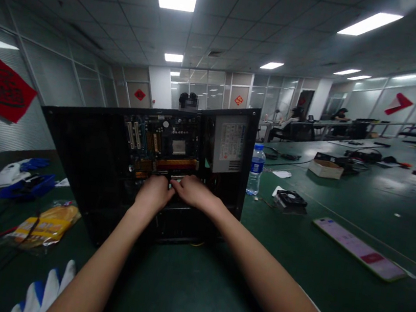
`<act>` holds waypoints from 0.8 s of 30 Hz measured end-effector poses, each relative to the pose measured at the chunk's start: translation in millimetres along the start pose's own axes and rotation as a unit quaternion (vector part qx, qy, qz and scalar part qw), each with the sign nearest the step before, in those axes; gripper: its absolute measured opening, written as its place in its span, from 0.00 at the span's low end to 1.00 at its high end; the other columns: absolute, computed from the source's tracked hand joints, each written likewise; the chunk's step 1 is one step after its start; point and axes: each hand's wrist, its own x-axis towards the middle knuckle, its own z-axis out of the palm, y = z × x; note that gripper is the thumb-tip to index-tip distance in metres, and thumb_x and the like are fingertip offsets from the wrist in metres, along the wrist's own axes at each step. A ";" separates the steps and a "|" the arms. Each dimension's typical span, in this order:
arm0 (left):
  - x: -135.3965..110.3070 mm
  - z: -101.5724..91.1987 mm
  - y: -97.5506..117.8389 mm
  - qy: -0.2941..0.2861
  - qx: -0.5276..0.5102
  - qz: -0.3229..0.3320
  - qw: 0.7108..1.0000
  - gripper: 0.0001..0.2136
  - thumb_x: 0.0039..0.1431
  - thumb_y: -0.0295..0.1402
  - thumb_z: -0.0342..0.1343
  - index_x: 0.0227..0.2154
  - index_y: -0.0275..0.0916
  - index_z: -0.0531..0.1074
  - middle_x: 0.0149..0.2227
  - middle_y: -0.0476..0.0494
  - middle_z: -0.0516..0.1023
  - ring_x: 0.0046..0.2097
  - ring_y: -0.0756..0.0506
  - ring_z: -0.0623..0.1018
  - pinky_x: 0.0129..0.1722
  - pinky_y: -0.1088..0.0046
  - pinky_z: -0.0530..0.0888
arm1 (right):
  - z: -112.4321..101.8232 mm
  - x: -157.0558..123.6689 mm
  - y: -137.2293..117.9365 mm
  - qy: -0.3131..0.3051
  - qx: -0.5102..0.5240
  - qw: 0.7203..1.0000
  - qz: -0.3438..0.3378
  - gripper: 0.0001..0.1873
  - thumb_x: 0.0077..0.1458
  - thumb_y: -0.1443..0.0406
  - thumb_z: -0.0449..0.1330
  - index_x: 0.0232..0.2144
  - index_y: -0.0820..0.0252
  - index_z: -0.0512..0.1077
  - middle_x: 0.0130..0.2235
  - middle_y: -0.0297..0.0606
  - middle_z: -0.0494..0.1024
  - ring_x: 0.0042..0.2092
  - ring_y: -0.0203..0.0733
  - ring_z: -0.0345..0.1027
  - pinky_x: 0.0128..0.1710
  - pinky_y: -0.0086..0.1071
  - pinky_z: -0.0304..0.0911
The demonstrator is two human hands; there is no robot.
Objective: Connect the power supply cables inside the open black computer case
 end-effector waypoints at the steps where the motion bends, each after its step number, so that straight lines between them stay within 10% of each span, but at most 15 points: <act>1: -1.7 -0.6 0.8 0.011 0.010 -0.010 1.000 0.21 0.61 0.42 0.48 0.38 0.32 0.81 0.35 0.25 0.81 0.40 0.34 0.81 0.37 0.66 0.74 | -0.2 0.0 0.2 -0.005 -0.001 1.000 -0.005 0.26 0.68 0.56 0.45 0.42 0.67 0.79 0.45 0.56 0.80 0.48 0.53 0.75 0.42 0.33 0.63; 11: -4.1 0.2 -4.3 -0.001 -0.038 0.023 0.999 0.22 0.64 0.42 0.44 0.30 0.38 0.81 0.32 0.33 0.82 0.36 0.40 0.80 0.32 0.70 0.69 | 2.3 8.5 5.9 -0.232 -0.021 0.970 0.062 0.21 0.60 0.55 0.57 0.43 0.67 0.80 0.47 0.55 0.80 0.48 0.56 0.75 0.41 0.36 0.66; 18: 7.0 7.4 -16.4 0.026 -0.141 0.044 0.989 0.22 0.65 0.45 0.44 0.30 0.38 0.80 0.33 0.37 0.83 0.37 0.41 0.80 0.33 0.71 0.68 | -3.0 2.9 -0.5 0.007 0.008 0.999 0.041 0.23 0.66 0.58 0.49 0.39 0.69 0.78 0.42 0.56 0.80 0.44 0.51 0.75 0.38 0.32 0.61; 24: 17.6 0.5 -36.5 0.073 -0.305 -0.003 0.949 0.23 0.65 0.46 0.42 0.34 0.35 0.78 0.40 0.38 0.83 0.45 0.40 0.80 0.40 0.71 0.72 | -6.3 8.7 -1.2 0.206 0.143 0.968 0.029 0.21 0.66 0.56 0.49 0.27 0.61 0.71 0.28 0.38 0.76 0.31 0.38 0.69 0.31 0.29 0.55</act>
